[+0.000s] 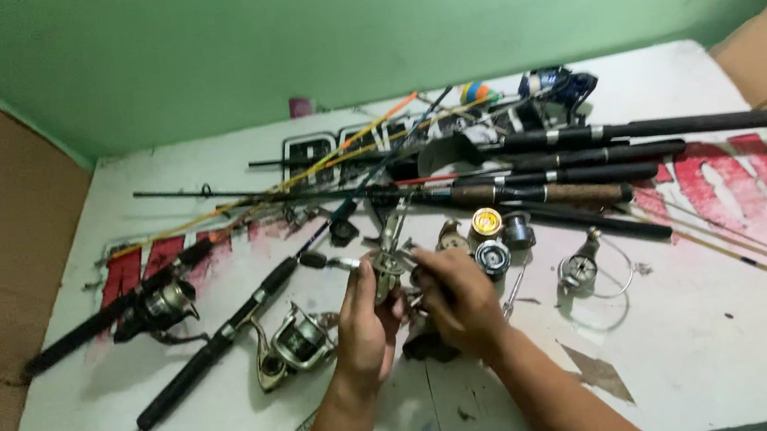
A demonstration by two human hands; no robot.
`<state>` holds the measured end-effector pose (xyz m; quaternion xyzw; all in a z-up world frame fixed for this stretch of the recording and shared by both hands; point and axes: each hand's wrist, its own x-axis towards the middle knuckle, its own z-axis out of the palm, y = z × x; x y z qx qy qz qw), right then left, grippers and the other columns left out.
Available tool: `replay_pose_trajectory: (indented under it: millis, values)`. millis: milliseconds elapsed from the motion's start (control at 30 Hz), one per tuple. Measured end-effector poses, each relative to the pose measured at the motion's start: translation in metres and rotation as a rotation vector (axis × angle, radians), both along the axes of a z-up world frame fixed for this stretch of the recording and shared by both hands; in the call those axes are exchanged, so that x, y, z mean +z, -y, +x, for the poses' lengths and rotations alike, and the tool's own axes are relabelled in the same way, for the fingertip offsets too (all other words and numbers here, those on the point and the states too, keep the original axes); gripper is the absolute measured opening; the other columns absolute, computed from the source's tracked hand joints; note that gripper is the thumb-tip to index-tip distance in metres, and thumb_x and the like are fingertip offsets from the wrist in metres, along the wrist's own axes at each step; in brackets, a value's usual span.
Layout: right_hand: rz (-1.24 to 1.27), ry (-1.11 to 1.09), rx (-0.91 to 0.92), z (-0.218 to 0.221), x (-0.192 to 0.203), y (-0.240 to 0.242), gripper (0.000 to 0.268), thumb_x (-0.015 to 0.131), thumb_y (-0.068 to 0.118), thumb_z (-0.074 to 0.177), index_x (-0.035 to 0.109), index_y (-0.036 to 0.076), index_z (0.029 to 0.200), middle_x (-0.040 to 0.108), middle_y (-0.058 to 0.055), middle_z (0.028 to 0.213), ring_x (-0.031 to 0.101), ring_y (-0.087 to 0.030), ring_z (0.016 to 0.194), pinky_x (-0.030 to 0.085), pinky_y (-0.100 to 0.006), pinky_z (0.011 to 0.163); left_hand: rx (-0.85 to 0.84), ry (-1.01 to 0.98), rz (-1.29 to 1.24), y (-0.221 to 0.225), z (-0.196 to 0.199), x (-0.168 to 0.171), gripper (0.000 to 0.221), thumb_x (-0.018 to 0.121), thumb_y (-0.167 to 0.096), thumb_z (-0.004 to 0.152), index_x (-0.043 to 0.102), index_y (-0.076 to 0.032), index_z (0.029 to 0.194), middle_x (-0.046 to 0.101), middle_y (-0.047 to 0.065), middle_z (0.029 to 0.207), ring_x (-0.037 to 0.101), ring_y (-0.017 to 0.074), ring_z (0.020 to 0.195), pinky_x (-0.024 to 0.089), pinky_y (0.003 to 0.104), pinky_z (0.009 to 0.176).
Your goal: Disassembling a fishing reel on a workbench surrounded by fishing gear.
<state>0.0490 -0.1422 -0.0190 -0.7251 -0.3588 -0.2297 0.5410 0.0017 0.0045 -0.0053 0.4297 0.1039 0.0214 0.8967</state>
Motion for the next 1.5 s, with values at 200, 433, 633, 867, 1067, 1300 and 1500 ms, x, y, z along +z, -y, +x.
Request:
replay_pose_trajectory:
  millis: [200,433,633,867,1067,1300,1500]
  values:
    - [0.119,0.107,0.011,0.018,-0.069,-0.012,0.034,0.067,-0.002,0.088,0.072,-0.002,0.121,0.069,-0.017,0.087,0.066,-0.033,0.071,0.054,-0.043,0.063,0.078,-0.021,-0.01,0.015,-0.002,0.017,0.043,0.046,-0.04,0.106,0.051,-0.008,0.135,0.049,0.006,0.081,0.049,0.016,0.068,0.046,0.032,0.061]
    - [0.123,0.127,0.049,0.011,-0.053,-0.008,0.032,0.067,0.0,0.088,0.073,-0.003,0.12,0.067,-0.019,0.085,0.065,-0.037,0.068,0.055,-0.044,0.063,0.039,0.005,0.064,0.012,-0.001,0.008,0.045,0.042,-0.041,0.108,0.049,-0.005,0.134,0.049,0.006,0.084,0.046,0.0161,0.065,0.045,0.032,0.06]
    - [0.148,0.091,0.044,0.004,-0.052,-0.005,0.034,0.068,-0.001,0.087,0.073,-0.002,0.12,0.068,-0.017,0.086,0.065,-0.034,0.07,0.054,-0.045,0.064,0.0,0.019,0.001,0.009,0.0,-0.004,0.043,0.042,-0.045,0.108,0.053,-0.009,0.129,0.05,0.008,0.08,0.045,0.0167,0.059,0.042,0.032,0.055]
    - [0.17,0.124,0.042,0.01,-0.063,-0.011,0.032,0.064,0.001,0.091,0.071,-0.004,0.122,0.066,-0.02,0.084,0.064,-0.037,0.067,0.053,-0.046,0.059,-0.006,0.022,-0.026,0.01,0.002,-0.006,0.045,0.041,-0.047,0.108,0.057,-0.009,0.127,0.053,0.008,0.079,0.047,0.0158,0.057,0.043,0.03,0.053]
    - [0.18,0.132,0.051,0.005,-0.038,-0.01,0.034,0.062,-0.002,0.09,0.069,-0.005,0.124,0.066,-0.019,0.085,0.064,-0.034,0.067,0.054,-0.043,0.059,-0.006,0.013,-0.015,0.009,0.003,-0.004,0.047,0.04,-0.048,0.108,0.059,-0.008,0.124,0.046,0.004,0.071,0.045,0.0147,0.055,0.04,0.028,0.051]
    - [0.175,0.137,0.069,0.008,-0.066,-0.008,0.035,0.06,0.002,0.093,0.069,-0.004,0.126,0.066,-0.017,0.086,0.062,-0.029,0.069,0.053,-0.039,0.06,-0.039,0.051,-0.009,0.008,0.003,-0.009,0.048,0.038,-0.049,0.108,0.058,-0.008,0.123,0.039,0.004,0.067,0.041,0.0157,0.049,0.039,0.03,0.049]
    - [0.195,0.037,0.06,0.012,-0.07,0.0,0.036,0.06,0.009,0.095,0.067,-0.003,0.129,0.064,-0.016,0.087,0.062,-0.029,0.069,0.052,-0.04,0.061,-0.068,0.076,-0.006,0.004,0.004,-0.027,0.05,0.036,-0.047,0.109,0.057,-0.004,0.126,0.036,0.003,0.066,0.037,0.0146,0.048,0.036,0.03,0.049]
